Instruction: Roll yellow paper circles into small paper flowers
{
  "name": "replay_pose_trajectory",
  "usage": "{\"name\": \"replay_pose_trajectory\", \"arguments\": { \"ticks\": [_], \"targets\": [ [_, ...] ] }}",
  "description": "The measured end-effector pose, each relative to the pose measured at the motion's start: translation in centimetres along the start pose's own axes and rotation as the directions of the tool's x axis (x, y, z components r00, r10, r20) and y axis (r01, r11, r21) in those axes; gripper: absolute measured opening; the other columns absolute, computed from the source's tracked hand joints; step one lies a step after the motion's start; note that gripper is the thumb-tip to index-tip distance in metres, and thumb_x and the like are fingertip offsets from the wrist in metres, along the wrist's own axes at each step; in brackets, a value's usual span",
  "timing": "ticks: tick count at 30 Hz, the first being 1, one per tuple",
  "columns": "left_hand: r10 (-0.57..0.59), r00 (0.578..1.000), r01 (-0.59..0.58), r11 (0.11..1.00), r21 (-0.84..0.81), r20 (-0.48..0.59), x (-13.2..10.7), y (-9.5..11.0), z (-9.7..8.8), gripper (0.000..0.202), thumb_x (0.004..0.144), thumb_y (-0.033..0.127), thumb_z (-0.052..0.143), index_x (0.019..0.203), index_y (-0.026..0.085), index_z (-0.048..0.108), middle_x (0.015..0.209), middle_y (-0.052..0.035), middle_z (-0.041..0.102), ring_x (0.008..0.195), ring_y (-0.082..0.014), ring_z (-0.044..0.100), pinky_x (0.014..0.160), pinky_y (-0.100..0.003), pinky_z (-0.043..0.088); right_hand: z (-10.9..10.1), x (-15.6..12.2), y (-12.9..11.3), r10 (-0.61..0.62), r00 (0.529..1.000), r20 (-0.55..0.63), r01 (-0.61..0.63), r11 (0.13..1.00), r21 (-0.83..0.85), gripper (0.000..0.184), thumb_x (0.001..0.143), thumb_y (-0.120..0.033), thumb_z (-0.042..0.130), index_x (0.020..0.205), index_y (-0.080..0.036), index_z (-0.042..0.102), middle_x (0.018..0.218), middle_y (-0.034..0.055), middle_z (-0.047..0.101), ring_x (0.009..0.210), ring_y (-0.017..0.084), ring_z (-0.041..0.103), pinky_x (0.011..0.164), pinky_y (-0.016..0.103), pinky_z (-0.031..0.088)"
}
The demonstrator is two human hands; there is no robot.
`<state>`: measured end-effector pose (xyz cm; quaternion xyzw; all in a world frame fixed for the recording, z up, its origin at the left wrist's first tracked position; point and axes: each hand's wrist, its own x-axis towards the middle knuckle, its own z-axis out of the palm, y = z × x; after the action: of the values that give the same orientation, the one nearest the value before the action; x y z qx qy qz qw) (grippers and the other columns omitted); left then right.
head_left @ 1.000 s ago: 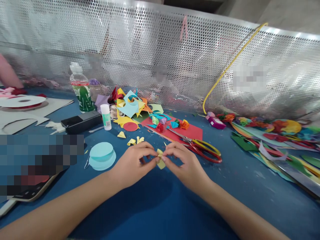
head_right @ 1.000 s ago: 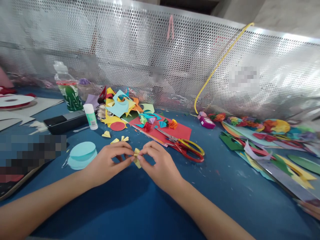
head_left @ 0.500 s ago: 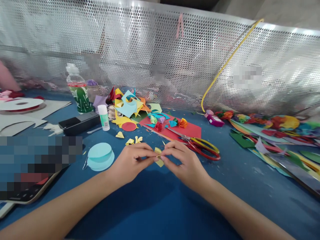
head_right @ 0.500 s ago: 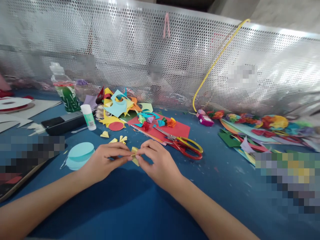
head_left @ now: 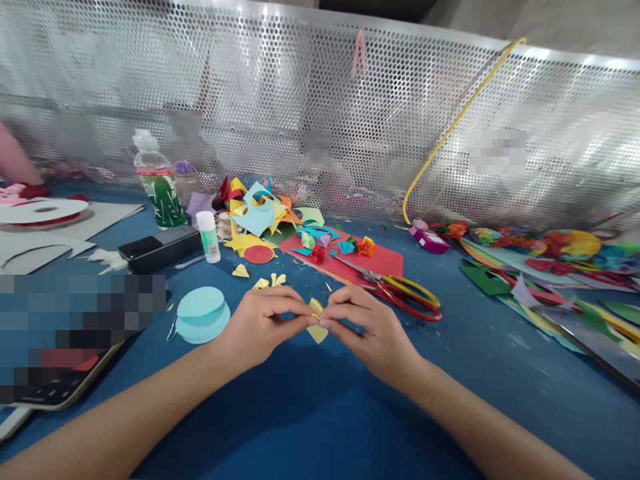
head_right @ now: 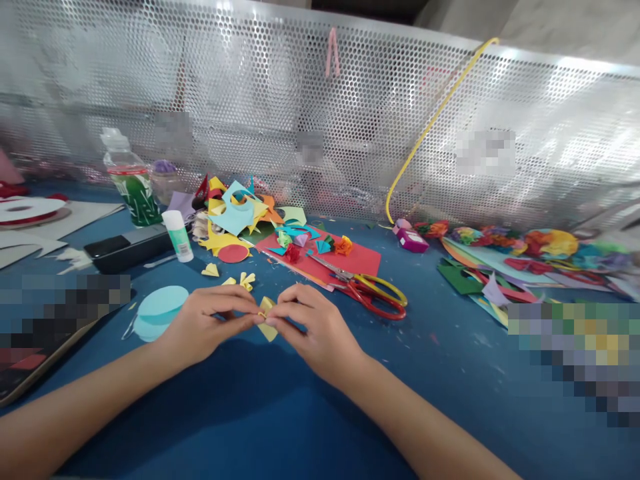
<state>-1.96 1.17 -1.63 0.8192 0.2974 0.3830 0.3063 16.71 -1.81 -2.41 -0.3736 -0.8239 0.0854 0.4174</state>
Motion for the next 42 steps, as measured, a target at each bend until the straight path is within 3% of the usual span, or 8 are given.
{"name": "replay_pose_trajectory", "arguments": {
  "ticks": [7, 11, 18, 24, 32, 38, 40, 42],
  "targets": [
    [0.061, 0.993, -0.061, 0.998, -0.005, 0.104, -0.1, -0.3, -0.1, 0.011, 0.076, 0.025, 0.058, 0.072, 0.017, 0.065, 0.074, -0.0033, 0.063, 0.065, -0.0101, 0.057, 0.051, -0.016, 0.043, 0.1, 0.0, 0.1, -0.002, 0.999, 0.040, 0.000, 0.998, 0.058, 0.015, 0.080, -0.012, 0.053, 0.075, -0.021, 0.064, 0.077, 0.0014, 0.056, 0.072, 0.012, 0.054, 0.065, 0.025, 0.045],
    [0.014, 0.986, -0.020, 0.999, 0.034, 0.168, -0.3, -0.2, 0.1, 0.013, 0.074, 0.028, 0.060, 0.069, 0.016, 0.061, 0.075, -0.0021, 0.064, 0.065, -0.0096, 0.057, 0.052, -0.016, 0.042, 0.3, 0.0, -0.3, 0.046, 0.996, 0.079, -0.051, 0.997, 0.066, 0.015, 0.080, -0.012, 0.053, 0.073, -0.020, 0.063, 0.076, 0.0011, 0.056, 0.071, 0.011, 0.054, 0.065, 0.024, 0.045],
    [-0.110, 0.994, 0.109, 0.993, 0.044, 0.018, -0.3, -0.2, 0.4, 0.012, 0.076, 0.030, 0.058, 0.078, 0.018, 0.060, 0.073, 0.0009, 0.063, 0.065, -0.0095, 0.057, 0.054, -0.015, 0.044, 0.3, 0.0, -0.2, 0.039, 0.999, 0.030, -0.039, 0.999, -0.006, 0.008, 0.079, -0.016, 0.054, 0.083, -0.021, 0.060, 0.083, 0.0024, 0.056, 0.077, 0.013, 0.055, 0.071, 0.026, 0.045],
    [-0.024, 0.999, 0.021, 0.993, 0.119, 0.025, -0.5, -0.3, 0.4, 0.009, 0.076, 0.028, 0.058, 0.075, 0.019, 0.059, 0.068, 0.0025, 0.059, 0.062, -0.0082, 0.054, 0.056, -0.016, 0.043, 0.3, 0.1, -0.2, -0.004, 0.998, 0.067, 0.008, 0.999, -0.051, 0.009, 0.081, -0.014, 0.050, 0.081, -0.020, 0.058, 0.080, 0.0028, 0.058, 0.076, 0.014, 0.055, 0.069, 0.026, 0.046],
    [0.031, 0.997, -0.046, 0.971, 0.233, 0.067, -0.8, -0.5, 0.5, 0.012, 0.074, 0.028, 0.060, 0.070, 0.018, 0.055, 0.066, 0.0030, 0.055, 0.059, -0.0081, 0.050, 0.056, -0.018, 0.040, 0.8, 0.0, -0.9, 0.068, 0.988, 0.135, -0.070, 0.997, 0.009, 0.012, 0.082, -0.014, 0.048, 0.074, -0.020, 0.054, 0.076, 0.0014, 0.058, 0.072, 0.013, 0.055, 0.066, 0.025, 0.044],
    [-0.157, 0.987, 0.160, 0.982, -0.104, 0.044, 0.0, -0.1, 0.3, 0.015, 0.072, 0.031, 0.061, 0.074, 0.017, 0.056, 0.075, 0.0007, 0.058, 0.068, -0.0106, 0.055, 0.061, -0.021, 0.046, 1.0, -0.3, -0.1, 0.125, 0.991, 0.039, -0.128, 0.986, 0.102, 0.009, 0.084, -0.018, 0.047, 0.079, -0.020, 0.054, 0.079, 0.0023, 0.056, 0.072, 0.013, 0.054, 0.066, 0.025, 0.044],
    [-0.271, 0.962, 0.271, 0.930, -0.248, 0.035, 0.4, -0.3, 0.1, 0.020, 0.073, 0.033, 0.059, 0.084, 0.016, 0.056, 0.081, -0.0017, 0.059, 0.072, -0.0123, 0.055, 0.059, -0.023, 0.048, 0.9, -0.3, 0.2, 0.136, 0.991, -0.001, -0.135, 0.985, 0.108, 0.009, 0.084, -0.018, 0.047, 0.080, -0.020, 0.055, 0.079, 0.0025, 0.056, 0.072, 0.013, 0.054, 0.066, 0.027, 0.044],
    [-0.378, 0.916, 0.401, 0.839, -0.368, 0.134, 0.7, -0.6, -0.1, 0.027, 0.073, 0.032, 0.058, 0.095, 0.015, 0.054, 0.079, -0.0028, 0.059, 0.071, -0.0130, 0.056, 0.057, -0.024, 0.049, 0.8, -0.3, 0.3, 0.142, 0.990, -0.020, -0.140, 0.985, 0.105, 0.009, 0.084, -0.018, 0.047, 0.080, -0.020, 0.055, 0.078, 0.0022, 0.057, 0.072, 0.013, 0.054, 0.066, 0.027, 0.044]
  ]
}}
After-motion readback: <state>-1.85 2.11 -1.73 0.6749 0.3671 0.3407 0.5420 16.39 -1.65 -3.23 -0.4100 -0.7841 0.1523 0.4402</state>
